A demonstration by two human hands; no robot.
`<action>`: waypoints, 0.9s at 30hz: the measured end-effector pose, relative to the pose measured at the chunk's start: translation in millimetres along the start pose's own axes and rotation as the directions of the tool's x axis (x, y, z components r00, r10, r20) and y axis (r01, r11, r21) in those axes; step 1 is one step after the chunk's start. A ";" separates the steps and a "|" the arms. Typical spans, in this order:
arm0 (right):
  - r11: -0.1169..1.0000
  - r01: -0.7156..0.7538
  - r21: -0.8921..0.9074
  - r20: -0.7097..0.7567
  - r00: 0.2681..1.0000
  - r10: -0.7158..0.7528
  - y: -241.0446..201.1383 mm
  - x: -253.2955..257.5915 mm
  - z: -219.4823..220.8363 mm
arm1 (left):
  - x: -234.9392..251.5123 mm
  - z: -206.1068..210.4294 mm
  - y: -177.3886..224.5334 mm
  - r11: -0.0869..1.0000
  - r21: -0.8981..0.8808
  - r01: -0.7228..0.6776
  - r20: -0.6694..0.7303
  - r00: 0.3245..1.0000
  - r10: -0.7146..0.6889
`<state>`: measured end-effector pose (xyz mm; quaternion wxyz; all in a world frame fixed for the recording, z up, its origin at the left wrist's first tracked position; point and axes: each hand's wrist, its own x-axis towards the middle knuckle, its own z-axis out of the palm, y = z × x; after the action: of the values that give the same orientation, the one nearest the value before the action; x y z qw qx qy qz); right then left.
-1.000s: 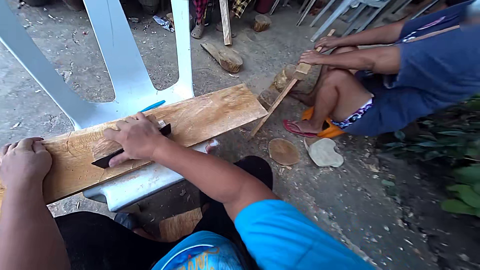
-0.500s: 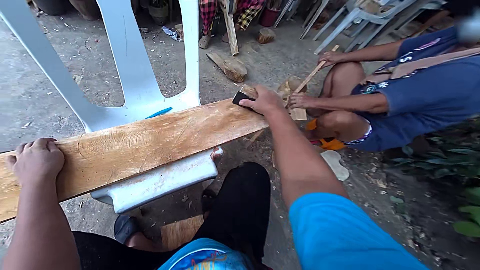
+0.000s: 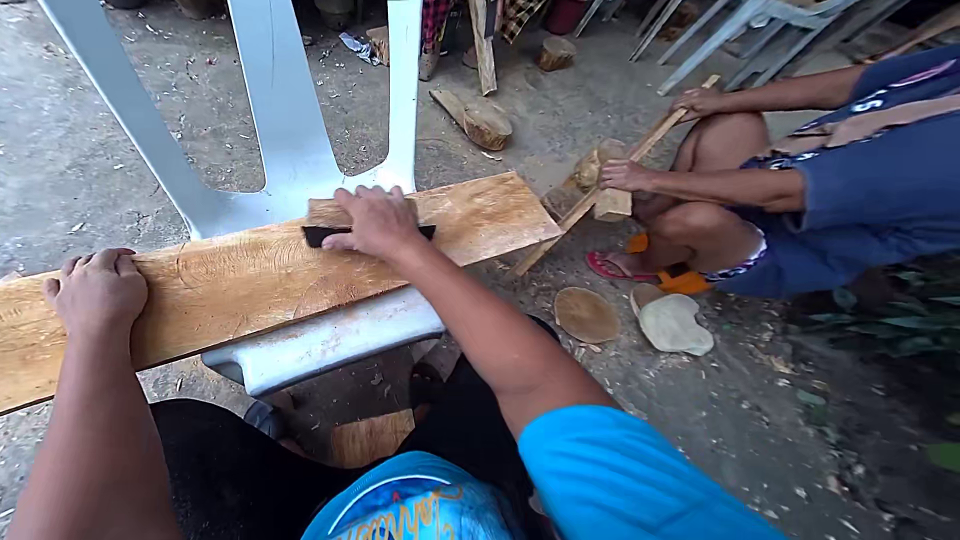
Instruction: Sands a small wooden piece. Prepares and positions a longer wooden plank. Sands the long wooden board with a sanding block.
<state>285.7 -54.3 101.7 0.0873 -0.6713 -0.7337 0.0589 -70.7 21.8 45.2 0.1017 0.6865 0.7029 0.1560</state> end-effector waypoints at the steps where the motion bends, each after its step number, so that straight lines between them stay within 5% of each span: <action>1: 0.994 -0.103 -0.020 -0.024 0.994 0.102 40.3 -12.1 -5.8 | -0.7 -1.5 0.5 1.000 -0.001 0.003 -0.002 1.000 -0.003; 5: 0.871 -0.489 -0.037 -0.043 0.872 0.488 180.3 -69.0 -29.0 | 2.4 1.3 1.7 0.999 0.006 0.043 0.004 0.999 -0.043; 8: 0.853 -0.518 -0.063 -0.051 0.856 0.515 211.0 -93.9 -35.1 | 2.5 1.8 4.3 0.998 -0.008 0.065 0.000 0.998 -0.065; 11: 0.928 -0.361 -0.091 -0.091 0.931 0.354 172.9 -89.4 -25.4 | -0.5 -3.1 11.6 0.997 -0.005 0.075 0.010 0.997 -0.075; 14: 0.993 -0.017 -0.119 -0.156 0.988 -0.002 86.8 -75.0 4.1 | 0.0 -2.8 9.4 0.997 0.011 0.070 0.010 0.997 -0.070; 20: 0.907 0.420 0.019 -0.150 0.899 -0.412 -108.4 -51.1 46.7 | 16.3 14.9 -18.7 0.999 0.009 0.035 -0.027 0.999 -0.034; 23: 0.920 0.382 0.084 0.001 0.924 -0.383 -111.9 -50.7 31.6 | 22.8 19.6 -31.9 0.999 0.031 0.019 -0.026 0.999 -0.018; 27: 0.986 0.168 0.018 -0.045 0.985 -0.167 -24.6 -69.5 7.4 | 5.2 1.2 2.1 0.996 -0.069 0.061 0.037 0.998 -0.059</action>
<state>266.0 -125.4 96.1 0.1150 -0.6074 -0.7847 0.0447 -68.5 27.1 45.2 0.1429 0.6637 0.7153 0.1654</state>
